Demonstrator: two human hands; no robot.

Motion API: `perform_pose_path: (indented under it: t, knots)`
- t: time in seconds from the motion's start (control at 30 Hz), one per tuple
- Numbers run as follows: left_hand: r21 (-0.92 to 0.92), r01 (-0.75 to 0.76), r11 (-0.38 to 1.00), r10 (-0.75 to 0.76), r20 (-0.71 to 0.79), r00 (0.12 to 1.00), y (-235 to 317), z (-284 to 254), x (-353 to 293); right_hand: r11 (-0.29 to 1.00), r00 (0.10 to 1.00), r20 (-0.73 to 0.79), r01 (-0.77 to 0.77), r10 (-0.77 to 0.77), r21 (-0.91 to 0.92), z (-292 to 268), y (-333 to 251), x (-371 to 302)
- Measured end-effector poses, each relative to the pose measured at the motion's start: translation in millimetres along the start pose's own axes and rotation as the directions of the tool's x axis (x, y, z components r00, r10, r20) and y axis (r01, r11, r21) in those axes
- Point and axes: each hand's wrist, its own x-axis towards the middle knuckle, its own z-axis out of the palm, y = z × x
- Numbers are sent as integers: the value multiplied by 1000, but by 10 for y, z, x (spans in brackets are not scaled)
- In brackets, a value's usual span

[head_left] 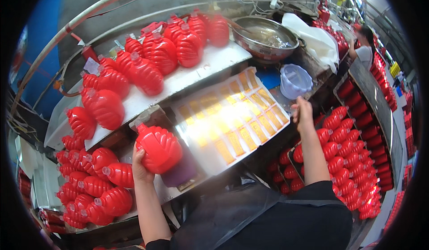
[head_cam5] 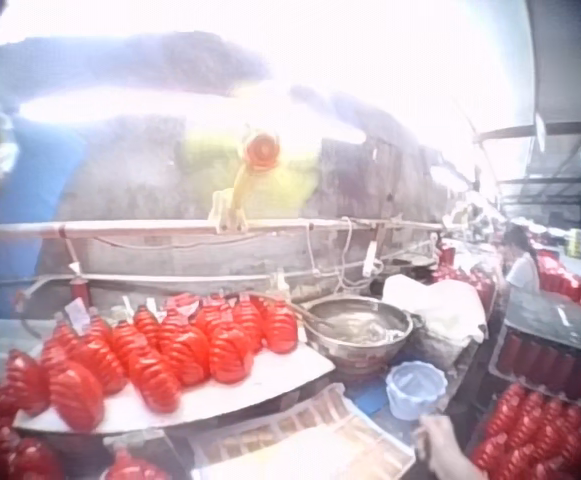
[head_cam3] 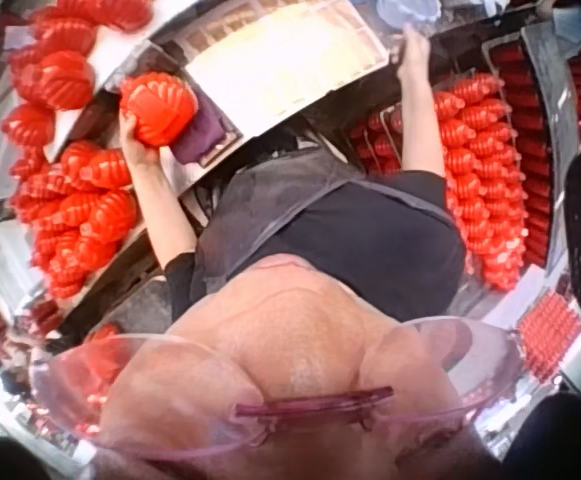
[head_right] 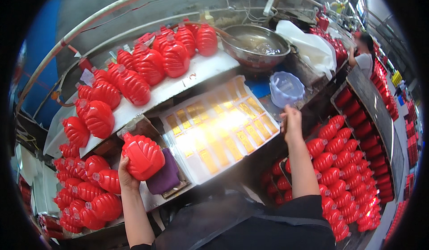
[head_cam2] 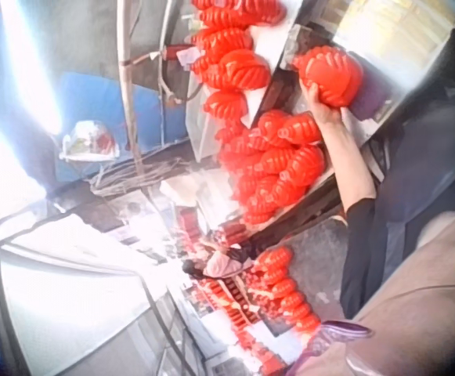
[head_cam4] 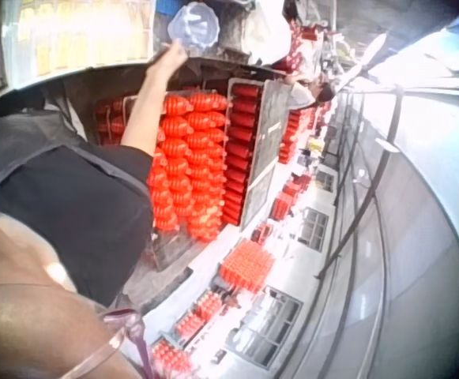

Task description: The person moves red plastic bottles from a crate onto a workbench, then applies gold labels to the bottles one by one. The person uses a small scoop to transfer liquid from a metal bowl into the bottles before labeling them.

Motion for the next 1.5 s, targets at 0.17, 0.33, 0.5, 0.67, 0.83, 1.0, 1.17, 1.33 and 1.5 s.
perform_pose_path:
  t: [0.17,0.33,0.5,0.67,0.83,1.0,1.17,1.33,1.5]
  knots:
    - [90,-47,995,51,-48,998,-91,54,65,998,995,-103,-3,-3,-58,-437,-260,541]
    - [349,-154,924,221,-161,962,-158,128,64,978,990,33,-129,136,-165,-399,-280,892]
    - [534,-176,827,340,-226,913,-170,275,-70,977,984,164,-31,66,-210,-387,-171,1069]
    - [421,-140,896,239,-192,952,-142,353,-137,964,979,151,-100,140,-246,-416,-135,1029]
    - [586,-186,789,352,-182,918,-187,373,-190,966,958,210,-151,195,-208,-399,-110,880]
    - [551,-212,807,341,-143,929,-267,377,-290,973,963,201,-144,180,-182,-333,-33,796]
    - [689,-200,696,411,-154,899,-299,338,-288,896,879,172,-441,445,-63,-117,-52,676]
    - [743,-219,633,458,-131,879,-342,371,-357,952,877,376,-248,299,-179,314,-380,323]
    - [781,-208,589,467,-119,876,-330,416,-412,966,801,592,215,-88,-147,1124,-880,456]
